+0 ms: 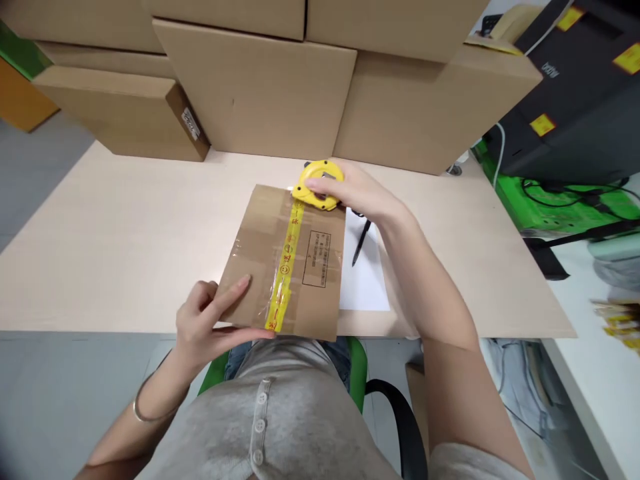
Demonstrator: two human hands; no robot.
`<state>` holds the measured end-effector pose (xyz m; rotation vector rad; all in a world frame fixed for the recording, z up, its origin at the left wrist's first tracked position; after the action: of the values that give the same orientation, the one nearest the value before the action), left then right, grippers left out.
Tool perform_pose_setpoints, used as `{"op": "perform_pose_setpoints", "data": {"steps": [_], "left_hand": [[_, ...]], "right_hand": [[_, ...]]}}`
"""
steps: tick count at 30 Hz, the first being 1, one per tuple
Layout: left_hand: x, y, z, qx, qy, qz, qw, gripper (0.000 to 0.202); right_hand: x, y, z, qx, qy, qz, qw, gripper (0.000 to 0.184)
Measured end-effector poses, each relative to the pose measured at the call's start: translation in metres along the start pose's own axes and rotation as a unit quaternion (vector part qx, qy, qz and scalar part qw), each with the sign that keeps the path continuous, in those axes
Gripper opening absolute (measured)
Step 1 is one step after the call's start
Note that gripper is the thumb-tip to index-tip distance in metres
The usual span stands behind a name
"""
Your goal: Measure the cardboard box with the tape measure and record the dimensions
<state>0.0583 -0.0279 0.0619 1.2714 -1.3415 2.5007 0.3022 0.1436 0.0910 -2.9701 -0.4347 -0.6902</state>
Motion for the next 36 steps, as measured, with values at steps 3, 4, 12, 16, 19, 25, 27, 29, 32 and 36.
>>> {"op": "perform_pose_setpoints", "data": {"steps": [3, 4, 12, 16, 19, 25, 27, 29, 32, 36], "left_hand": [[-0.006, 0.015, 0.004, 0.016, -0.033, 0.002, 0.999, 0.097], [-0.007, 0.021, 0.004, 0.017, -0.037, 0.001, 0.999, 0.096], [0.002, 0.037, -0.042, 0.072, 0.103, 0.076, 0.989, 0.072], [-0.032, -0.003, -0.095, 0.243, 0.315, 0.078, 0.914, 0.065], [-0.073, -0.033, -0.108, 0.273, 0.466, -0.006, 0.842, 0.063], [-0.102, -0.034, -0.123, 0.278, 0.534, -0.087, 0.794, 0.057], [-0.098, -0.034, -0.125, 0.236, 0.491, -0.117, 0.83, 0.047], [-0.092, -0.037, -0.124, 0.19, 0.451, -0.147, 0.859, 0.041], [-0.085, -0.043, -0.121, 0.163, 0.437, -0.17, 0.868, 0.038], [-0.082, -0.045, -0.119, 0.191, 0.435, -0.178, 0.862, 0.036]], "right_hand": [[-0.029, -0.014, 0.011, -0.017, 0.02, -0.062, 0.998, 0.031], [-0.034, -0.015, 0.014, -0.025, 0.028, -0.068, 0.997, 0.033], [-0.048, 0.0, -0.006, 0.06, 0.059, -0.039, 0.996, 0.035], [-0.081, 0.01, -0.039, 0.167, 0.114, -0.046, 0.978, 0.036], [-0.107, 0.016, -0.055, 0.204, 0.181, -0.073, 0.959, 0.035], [-0.112, 0.022, -0.052, 0.192, 0.251, -0.071, 0.946, 0.031], [-0.101, 0.026, -0.047, 0.196, 0.25, -0.062, 0.946, 0.032], [-0.083, 0.033, -0.039, 0.2, 0.242, -0.045, 0.948, 0.033], [-0.046, 0.05, -0.021, 0.187, 0.219, -0.019, 0.957, 0.033], [0.001, 0.075, 0.008, 0.132, 0.183, 0.031, 0.974, 0.034]]}}
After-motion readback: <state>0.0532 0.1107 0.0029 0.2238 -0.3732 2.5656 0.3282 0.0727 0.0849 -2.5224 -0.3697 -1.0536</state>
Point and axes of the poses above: each hand's wrist, its own y-axis away from the middle knuckle, its own x-axis out of the back of the hand, z = x × y, the point moved 7 cm from there along -y, towards the middle knuckle, and after that the axes turned 1 degree about -z, right-handed, at the moved point
